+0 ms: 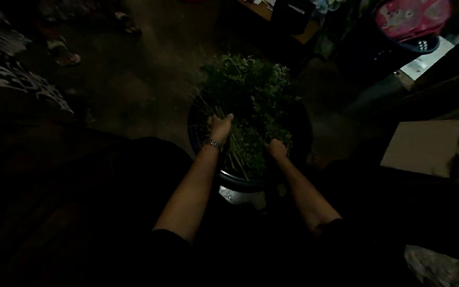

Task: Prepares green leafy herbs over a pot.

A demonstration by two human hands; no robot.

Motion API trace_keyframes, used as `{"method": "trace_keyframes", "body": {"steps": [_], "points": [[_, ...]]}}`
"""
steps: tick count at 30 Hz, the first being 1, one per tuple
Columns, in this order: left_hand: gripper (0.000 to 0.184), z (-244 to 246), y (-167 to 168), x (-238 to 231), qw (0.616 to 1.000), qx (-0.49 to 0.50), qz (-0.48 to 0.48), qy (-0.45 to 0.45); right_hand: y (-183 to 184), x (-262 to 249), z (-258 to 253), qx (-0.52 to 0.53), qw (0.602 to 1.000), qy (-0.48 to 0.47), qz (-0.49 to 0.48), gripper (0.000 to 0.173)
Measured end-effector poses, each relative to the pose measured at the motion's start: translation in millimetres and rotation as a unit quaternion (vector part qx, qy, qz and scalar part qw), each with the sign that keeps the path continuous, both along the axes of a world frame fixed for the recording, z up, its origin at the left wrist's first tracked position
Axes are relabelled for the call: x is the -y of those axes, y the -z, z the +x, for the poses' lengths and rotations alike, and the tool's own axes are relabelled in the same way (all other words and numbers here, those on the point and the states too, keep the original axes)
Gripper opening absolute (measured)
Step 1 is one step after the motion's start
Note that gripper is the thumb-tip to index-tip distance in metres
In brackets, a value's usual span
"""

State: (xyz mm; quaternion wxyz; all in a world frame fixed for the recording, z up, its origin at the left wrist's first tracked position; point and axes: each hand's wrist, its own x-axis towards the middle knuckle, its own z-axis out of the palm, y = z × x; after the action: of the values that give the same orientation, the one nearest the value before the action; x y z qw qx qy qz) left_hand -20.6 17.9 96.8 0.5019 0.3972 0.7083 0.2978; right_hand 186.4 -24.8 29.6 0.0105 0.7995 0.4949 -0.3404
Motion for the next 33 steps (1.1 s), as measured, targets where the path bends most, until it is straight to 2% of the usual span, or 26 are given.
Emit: {"method": "trace_keyframes", "body": {"steps": [1,3,6,13,18,22,25,29,33], "points": [[0.08,-1,1,2,1.0,-0.011,0.011,0.017,9,1,3,-0.02,1.0,0.004,0.021,0.039],[0.064,-2,-1,9,0.998,-0.008,0.022,0.063,24,0,12,-0.078,0.994,0.018,0.078,0.034],[0.038,1,-10,18,0.99,0.025,0.02,0.141,21,-2,14,-0.15,0.976,0.068,0.141,0.03],[0.036,15,-11,22,0.968,0.028,0.018,0.248,-49,9,-21,-0.266,0.938,0.104,0.194,0.032],[0.034,22,-12,26,0.965,0.068,-0.013,0.252,-80,16,-38,-0.315,0.921,0.094,0.21,0.031],[0.032,20,-21,31,0.97,0.161,-0.001,0.181,-112,26,-44,-0.3,0.925,0.08,0.22,0.029],[0.032,18,-36,39,0.964,0.2,0.03,0.171,-121,39,-44,-0.248,0.942,0.022,0.226,0.03],[0.027,19,-46,52,0.958,0.167,0.063,0.226,-119,54,-40,-0.204,0.964,-0.044,0.163,0.031],[0.024,24,-37,55,0.956,0.126,0.111,0.241,-127,57,-31,-0.171,0.971,-0.096,0.137,0.031]]}}
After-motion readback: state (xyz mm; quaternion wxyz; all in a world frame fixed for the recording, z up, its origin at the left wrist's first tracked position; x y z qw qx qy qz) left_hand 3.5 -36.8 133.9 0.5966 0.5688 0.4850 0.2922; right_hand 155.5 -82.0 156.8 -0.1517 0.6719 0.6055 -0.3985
